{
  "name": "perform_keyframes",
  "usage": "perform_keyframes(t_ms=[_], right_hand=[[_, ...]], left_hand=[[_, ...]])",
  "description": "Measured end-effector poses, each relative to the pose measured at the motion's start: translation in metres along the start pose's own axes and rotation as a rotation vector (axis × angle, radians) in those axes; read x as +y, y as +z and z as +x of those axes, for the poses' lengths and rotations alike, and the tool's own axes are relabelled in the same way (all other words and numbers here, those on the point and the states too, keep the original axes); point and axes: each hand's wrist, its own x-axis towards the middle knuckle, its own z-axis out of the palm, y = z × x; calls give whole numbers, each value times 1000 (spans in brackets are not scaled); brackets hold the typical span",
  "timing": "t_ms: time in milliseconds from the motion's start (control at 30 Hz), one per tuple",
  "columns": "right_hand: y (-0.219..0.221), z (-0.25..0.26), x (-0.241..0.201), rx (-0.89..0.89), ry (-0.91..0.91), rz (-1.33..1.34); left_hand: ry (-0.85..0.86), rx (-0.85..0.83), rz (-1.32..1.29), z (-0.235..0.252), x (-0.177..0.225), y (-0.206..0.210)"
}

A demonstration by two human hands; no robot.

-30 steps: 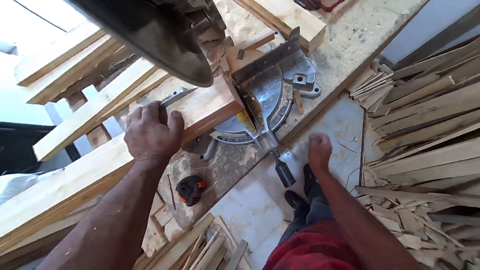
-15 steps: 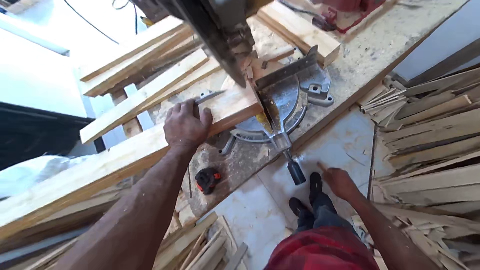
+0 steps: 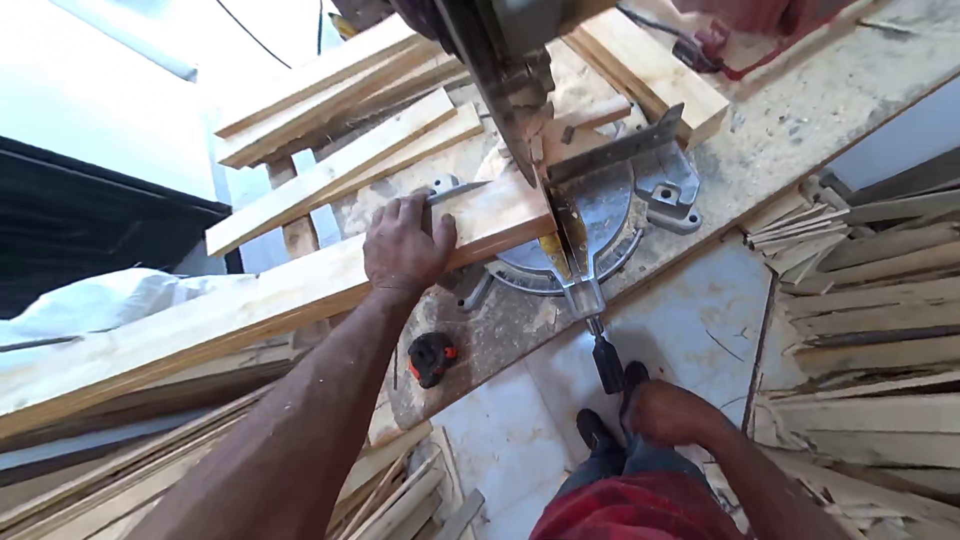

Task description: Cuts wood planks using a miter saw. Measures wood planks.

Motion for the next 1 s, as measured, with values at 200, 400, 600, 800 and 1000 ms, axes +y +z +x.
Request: perform_keyframes(t_ms=[200, 400, 600, 800, 1000], right_hand=[[-79, -44, -115, 541, -418, 440], [-130, 74, -206, 1103, -428, 666], [-129, 90, -204, 1248, -409, 555], [-132, 107, -196, 1357, -339, 597], [-135, 111, -199, 1428, -278, 621]], left_hand=[[25, 41, -30, 1, -5, 1], [8, 45, -68, -1, -6, 0], [78, 474, -662, -41, -47, -14], [-1122, 723, -1156, -139, -285, -13], [-1049, 817, -1857, -100, -442, -8]])
